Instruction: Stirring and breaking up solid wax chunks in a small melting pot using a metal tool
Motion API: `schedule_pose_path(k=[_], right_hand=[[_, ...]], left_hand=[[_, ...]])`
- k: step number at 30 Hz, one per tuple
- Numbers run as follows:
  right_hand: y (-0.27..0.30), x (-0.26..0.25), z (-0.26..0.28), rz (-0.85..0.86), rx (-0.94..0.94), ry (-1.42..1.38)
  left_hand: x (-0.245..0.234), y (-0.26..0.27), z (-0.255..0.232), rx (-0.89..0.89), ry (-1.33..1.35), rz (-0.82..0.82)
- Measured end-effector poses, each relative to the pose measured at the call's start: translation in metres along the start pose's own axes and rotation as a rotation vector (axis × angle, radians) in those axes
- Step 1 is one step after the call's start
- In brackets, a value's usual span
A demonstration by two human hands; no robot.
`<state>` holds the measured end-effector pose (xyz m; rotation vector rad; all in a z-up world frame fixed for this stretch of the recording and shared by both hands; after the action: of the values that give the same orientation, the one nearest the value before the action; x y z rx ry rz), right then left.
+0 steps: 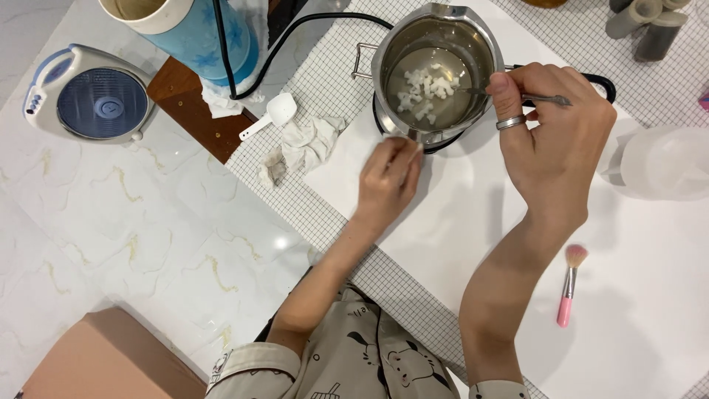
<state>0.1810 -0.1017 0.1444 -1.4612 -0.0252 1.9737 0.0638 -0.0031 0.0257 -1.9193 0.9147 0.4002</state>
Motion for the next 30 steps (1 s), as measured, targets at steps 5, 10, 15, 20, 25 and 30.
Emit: schedule_pose_path(k=[5, 10, 15, 20, 25, 30], right_hand=[[0.0, -0.001, 0.0, 0.002, -0.002, 0.003], [0.0, -0.003, -0.005, -0.01, 0.013, -0.011], [0.0, -0.006, -0.003, -0.047, -0.017, -0.177], [-0.005, -0.009, 0.005, -0.051, -0.041, -0.314], [-0.006, -0.009, 0.012, 0.026, -0.011, -0.416], [0.0, -0.017, 0.02, -0.073, -0.036, -0.333]], left_hand=[[0.016, 0.01, -0.028, -0.033, 0.235, 0.099], [0.003, 0.032, -0.031, -0.406, 0.868, 0.176], [-0.031, 0.044, -0.021, -0.821, 1.53, -0.026], [-0.056, 0.037, -0.027, -0.717, 1.098, -0.061], [-0.064, 0.041, -0.028, -0.692, 1.073, -0.1], [-0.065, 0.05, -0.022, -0.669, 1.084, -0.11]])
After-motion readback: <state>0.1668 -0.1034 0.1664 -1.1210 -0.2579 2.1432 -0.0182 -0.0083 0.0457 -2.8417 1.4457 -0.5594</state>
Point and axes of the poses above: each hand's wrist, its own y-axis away from the middle knuckle, its own x-axis out of the palm, z = x × y, the point moved 5 cm from there along -y, towards the middle knuckle, and after that the axes turned 11 degrees about z, right-handed, at the moved point
